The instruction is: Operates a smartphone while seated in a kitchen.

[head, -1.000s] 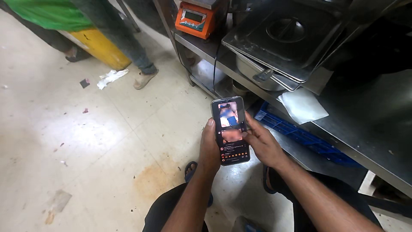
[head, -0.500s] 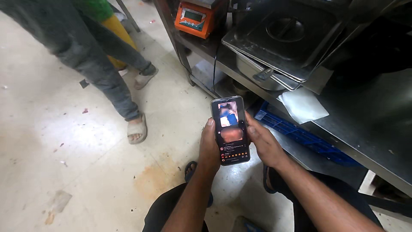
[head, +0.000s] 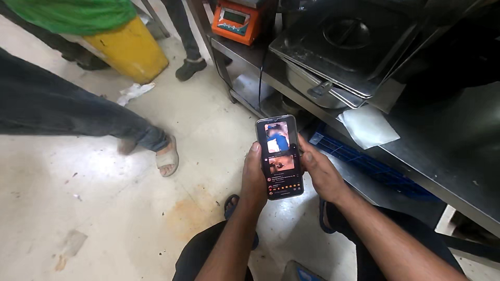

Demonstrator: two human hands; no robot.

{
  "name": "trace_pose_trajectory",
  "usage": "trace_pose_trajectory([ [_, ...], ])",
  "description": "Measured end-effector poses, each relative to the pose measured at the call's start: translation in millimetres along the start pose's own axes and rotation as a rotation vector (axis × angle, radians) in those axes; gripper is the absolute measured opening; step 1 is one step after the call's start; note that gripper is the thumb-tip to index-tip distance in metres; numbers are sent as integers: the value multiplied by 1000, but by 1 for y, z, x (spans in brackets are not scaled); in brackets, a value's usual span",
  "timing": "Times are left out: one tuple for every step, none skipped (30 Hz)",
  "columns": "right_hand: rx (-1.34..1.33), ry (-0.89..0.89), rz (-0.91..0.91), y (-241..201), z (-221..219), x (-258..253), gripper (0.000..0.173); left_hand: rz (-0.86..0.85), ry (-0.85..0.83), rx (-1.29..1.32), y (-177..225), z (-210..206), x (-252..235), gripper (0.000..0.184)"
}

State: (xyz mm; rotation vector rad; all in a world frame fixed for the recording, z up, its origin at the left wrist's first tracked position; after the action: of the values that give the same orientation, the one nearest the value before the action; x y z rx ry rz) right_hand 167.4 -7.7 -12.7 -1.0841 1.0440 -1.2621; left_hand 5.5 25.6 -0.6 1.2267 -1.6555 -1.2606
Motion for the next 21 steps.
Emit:
trace_pose_trajectory([
  [-5,-3,1,0,0,0,79,0,-2,1,0,0,0,64],
  [-8,-2,1,0,0,0,79,-3,-4,0,0,0,0,64],
  [-7,0,0,0,0,0,79,-2,-7,3,0,0,0,64],
  [-4,1,-1,0,0,0,79,2,-5,7,1,-1,0,64],
  [-1,1,-2,0,0,0,79,7,0,10,1,-1,0,63],
  [2,2,-3,-1,0,0,79,12,11,11,0,-1,-1,63],
  [4,1,-6,-1,0,1,79,14,26,11,-1,-1,-2,62],
  [3,3,-6,-1,-1,1,79,15,34,11,-1,-1,-2,62],
  [4,3,-6,-1,0,1,80,13,31,11,-2,-1,-2,63],
  [7,5,-4,-1,0,1,79,11,21,6,-1,0,-2,64],
  [7,5,-2,-1,0,1,80,9,2,1,-1,0,-1,65],
  [6,1,-3,-1,0,1,81,6,-5,-1,0,0,0,65],
  [5,-1,-4,-1,0,1,81,4,-4,0,0,0,0,64],
  [5,0,-4,-1,0,1,81,7,2,-3,0,0,0,64],
  [5,2,-3,-1,0,1,81,10,6,-7,0,0,0,65],
  [4,3,-3,-1,0,1,81,10,10,-9,0,0,0,65],
  [4,3,-4,-1,0,1,80,11,15,-6,0,-1,-1,64],
  [9,4,-4,-1,0,1,80,14,28,6,0,-1,-1,63],
  [15,8,-3,-1,0,1,79,18,44,26,-1,-2,-3,61],
  [22,11,-2,-1,0,1,79,23,58,42,-1,-3,-4,60],
  [27,12,0,-1,0,0,78,29,64,45,-1,-3,-4,61],
])
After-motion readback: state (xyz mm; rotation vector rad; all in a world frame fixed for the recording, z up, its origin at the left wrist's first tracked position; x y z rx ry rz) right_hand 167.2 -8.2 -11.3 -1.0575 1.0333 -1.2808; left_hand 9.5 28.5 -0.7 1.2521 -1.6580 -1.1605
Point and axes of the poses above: each hand's wrist, its own x-axis away from the middle knuckle, its own z-axis out of the back of the hand, y = z × x, the point moved 3 cm from there along -x, towards the middle knuckle, and after that the axes turned 7 degrees about -z, right-handed, at the moved point
